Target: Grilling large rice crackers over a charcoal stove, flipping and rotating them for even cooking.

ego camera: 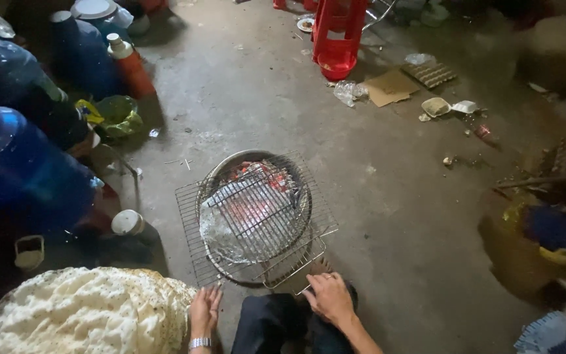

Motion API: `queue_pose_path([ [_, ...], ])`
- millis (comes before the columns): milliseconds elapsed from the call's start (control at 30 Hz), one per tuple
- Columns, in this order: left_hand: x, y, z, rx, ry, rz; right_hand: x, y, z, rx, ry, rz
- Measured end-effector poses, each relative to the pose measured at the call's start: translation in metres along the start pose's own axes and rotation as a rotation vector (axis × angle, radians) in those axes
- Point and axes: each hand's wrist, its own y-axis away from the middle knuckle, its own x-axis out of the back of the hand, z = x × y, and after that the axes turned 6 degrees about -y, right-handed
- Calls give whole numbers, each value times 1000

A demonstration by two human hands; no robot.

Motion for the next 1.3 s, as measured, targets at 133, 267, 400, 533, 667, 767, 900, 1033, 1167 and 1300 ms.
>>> queue_pose_path([
  [133, 13, -55, -13, -61, 106, -88, 8, -8, -4, -71, -87, -49],
  [267, -4, -59, 12, -108, 124, -43, 12, -16, -7, -124, -118, 30],
  [400, -41, -22, 62, -100, 41, 50, 17, -17, -10, -153, -129, 1],
  [533, -37, -63, 64, -179, 15, -75, 10, -19, -10, -206, -130, -43],
  [667, -26, -107, 40, -138, 27, -108, 12, -17, -13, -201, -104, 7],
  [767, -28, -105, 27, -114, 37, -52, 11, -19, -13, -222, -100, 7],
  [900, -28, -61, 12, -169, -226, 81, 7, -19, -7, -264, -89, -6],
  [1033, -11, -17, -43, -150, -711, 103, 6, -18, -6, -223, -68, 34],
  [1167, -21, 62, -82, -756, -1231, -168, 11, -17, -10, -228, -58, 63],
  [1300, -35, 107, -76, -1178, -1425, -243, 3, -13, -3, -230, -4, 77],
])
